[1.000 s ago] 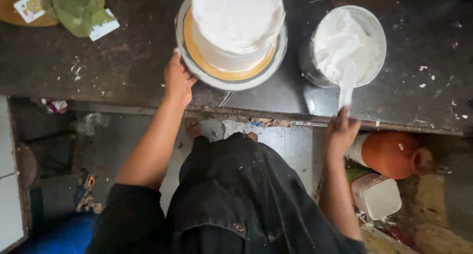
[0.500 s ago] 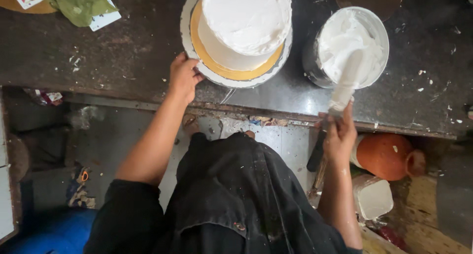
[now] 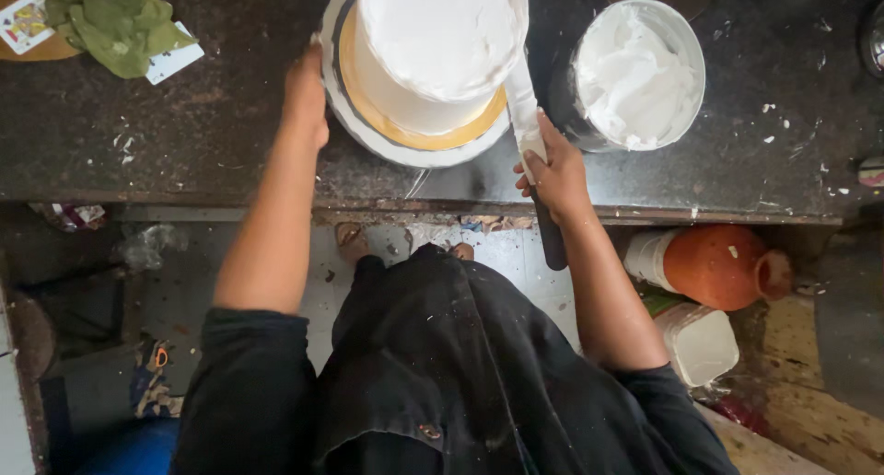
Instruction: The person frosts a cake by applying white cream with a spatula and smoothing the sides and top using a scraper while the cake sits on a rotating stand.
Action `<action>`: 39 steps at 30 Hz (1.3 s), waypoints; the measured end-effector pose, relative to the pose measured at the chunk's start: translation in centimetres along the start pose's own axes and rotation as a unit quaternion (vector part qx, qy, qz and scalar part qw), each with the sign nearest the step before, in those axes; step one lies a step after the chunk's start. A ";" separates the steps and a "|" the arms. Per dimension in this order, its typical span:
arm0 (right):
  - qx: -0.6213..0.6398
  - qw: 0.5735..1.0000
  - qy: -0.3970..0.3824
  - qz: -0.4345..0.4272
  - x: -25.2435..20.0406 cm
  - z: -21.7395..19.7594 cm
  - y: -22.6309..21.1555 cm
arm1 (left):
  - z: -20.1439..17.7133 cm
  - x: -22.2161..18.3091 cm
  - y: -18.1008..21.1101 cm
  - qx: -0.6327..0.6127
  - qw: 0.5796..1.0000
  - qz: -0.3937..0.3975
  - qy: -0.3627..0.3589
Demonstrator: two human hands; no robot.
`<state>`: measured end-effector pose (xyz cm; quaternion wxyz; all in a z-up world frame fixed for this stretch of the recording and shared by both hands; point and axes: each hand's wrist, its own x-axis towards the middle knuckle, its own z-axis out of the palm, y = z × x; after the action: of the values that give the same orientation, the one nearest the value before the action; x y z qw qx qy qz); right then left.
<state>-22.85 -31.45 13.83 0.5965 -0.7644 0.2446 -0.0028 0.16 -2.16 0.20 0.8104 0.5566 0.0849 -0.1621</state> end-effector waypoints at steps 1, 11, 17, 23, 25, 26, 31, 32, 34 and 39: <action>-0.013 1.000 -0.004 0.017 0.1 0.1 -0.1 | -0.1 -0.2 -0.1 -0.014 1.000 -0.021 -0.009; -0.044 0.997 -0.007 0.058 -0.5 0.7 -1.0 | 6.0 -17.2 -4.5 -0.024 0.978 -0.138 -0.152; -0.038 0.998 -0.019 0.044 -0.5 0.4 -0.1 | 5.4 -11.4 -3.3 -0.179 0.975 -0.051 0.119; -0.035 0.997 -0.020 0.067 -0.9 -0.5 -0.1 | 5.0 -16.4 -8.0 0.121 0.965 -0.159 -0.170; -0.033 0.997 -0.020 0.069 -1.2 -0.5 -0.2 | 3.8 -12.6 -6.6 -0.087 0.992 -0.069 0.062; -0.031 0.997 -0.021 0.068 -1.2 -0.5 -0.2 | 2.9 -11.0 -5.3 -0.146 0.984 -0.055 0.088; 0.018 0.996 -0.029 0.077 -2.9 -0.8 0.6 | 3.0 -11.3 -3.9 -0.218 0.971 -0.070 0.069; 0.055 0.995 -0.039 0.073 -3.5 -1.1 0.9 | 3.2 -11.8 -4.1 -0.212 0.972 -0.097 0.044; 0.018 0.996 -0.045 0.077 -5.5 -2.9 1.4 | 3.1 -11.7 -3.7 -0.204 0.971 -0.124 0.018; -0.112 0.991 0.073 -0.015 -7.5 -10.0 4.1 | 2.1 -9.8 -2.5 -0.197 0.972 -0.116 0.057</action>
<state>-33.95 -38.39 15.17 0.4878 -0.8278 0.2743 -0.0401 -10.00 -3.26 1.90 0.8734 0.3808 0.2254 -0.2032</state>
